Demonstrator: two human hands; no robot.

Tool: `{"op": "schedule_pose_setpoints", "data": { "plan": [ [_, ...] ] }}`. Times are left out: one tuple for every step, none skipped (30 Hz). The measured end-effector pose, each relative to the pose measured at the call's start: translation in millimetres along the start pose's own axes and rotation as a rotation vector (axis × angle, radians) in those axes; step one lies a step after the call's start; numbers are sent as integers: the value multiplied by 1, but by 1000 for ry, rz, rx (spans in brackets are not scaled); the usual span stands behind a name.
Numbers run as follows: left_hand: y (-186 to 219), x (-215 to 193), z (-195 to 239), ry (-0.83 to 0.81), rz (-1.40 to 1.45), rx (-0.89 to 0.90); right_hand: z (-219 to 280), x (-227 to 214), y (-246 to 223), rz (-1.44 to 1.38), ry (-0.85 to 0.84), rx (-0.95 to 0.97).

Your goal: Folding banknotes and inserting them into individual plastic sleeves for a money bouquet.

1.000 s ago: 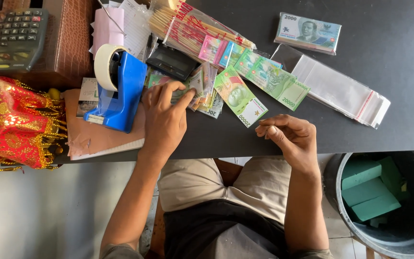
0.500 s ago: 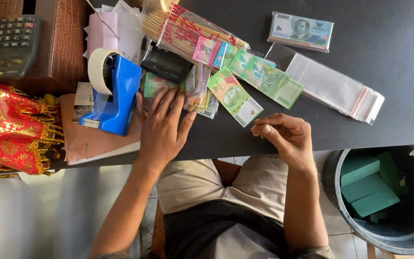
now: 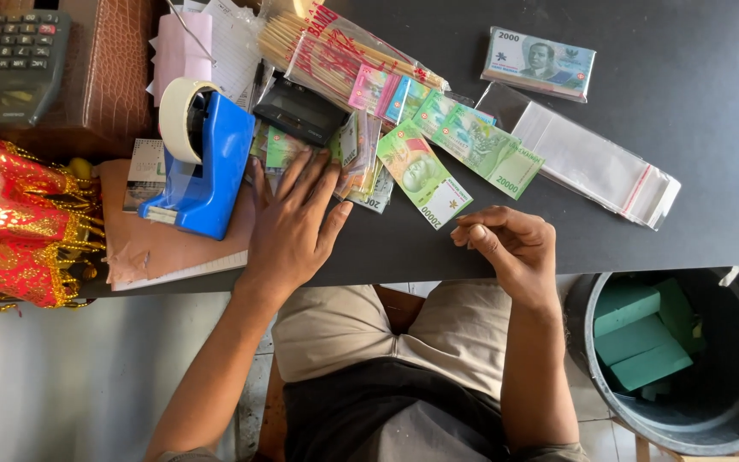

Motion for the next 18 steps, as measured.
{"op": "schedule_pose_setpoints", "data": {
  "plan": [
    [0, -1, 0, 4, 5, -3, 0, 1, 0, 4, -5, 0],
    [1, -2, 0, 6, 0, -5, 0, 0, 0, 5, -1, 7],
    [1, -3, 0, 9, -4, -7, 0, 0, 1, 7, 3, 14],
    [3, -4, 1, 10, 7, -4, 1, 1, 1, 18, 3, 15],
    [4, -5, 1, 16, -5, -10, 1, 1, 1, 13, 9, 17],
    [4, -7, 0, 23, -19, -14, 1, 2, 1, 7, 16, 16],
    [4, -5, 1, 26, -10, -11, 1, 2, 1, 17, 16, 15],
    [3, -6, 2, 63, -23, -11, 2, 0, 3, 40, 41, 23],
    [3, -7, 3, 99, -35, -11, 3, -1, 4, 63, 66, 31],
    [2, -6, 4, 103, -27, -8, 3, 0, 3, 72, 66, 29],
    [1, -8, 4, 138, -32, -10, 4, -4, 2, 106, 122, 20],
    [-1, -9, 5, 173, -37, -14, 5, -7, 1, 139, 178, 11],
    [-1, -10, 5, 178, -30, -12, 4, -7, -2, 147, 177, 7],
    [-3, -12, 6, 197, 13, -19, 4, -10, -4, 194, 228, 5],
    [-4, -14, 7, 216, 56, -26, 4, -14, -7, 241, 279, 2],
    [-5, -14, 7, 219, 62, -27, 1, -19, -8, 246, 277, 1],
    [-6, -15, 7, 228, 71, -25, -3, -25, -10, 320, 263, -11],
    [-6, -14, 7, 234, 86, -20, -6, -31, -14, 400, 252, -20]
  ]
}}
Point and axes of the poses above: each hand's wrist, its own z-axis away from the middle knuckle, its own x-axis out of the palm, y = z × x, the point moved 7 cm from there along -z, towards the middle knuckle, and after that the axes turned 8 degrees about -x, right-handed, at the moved point
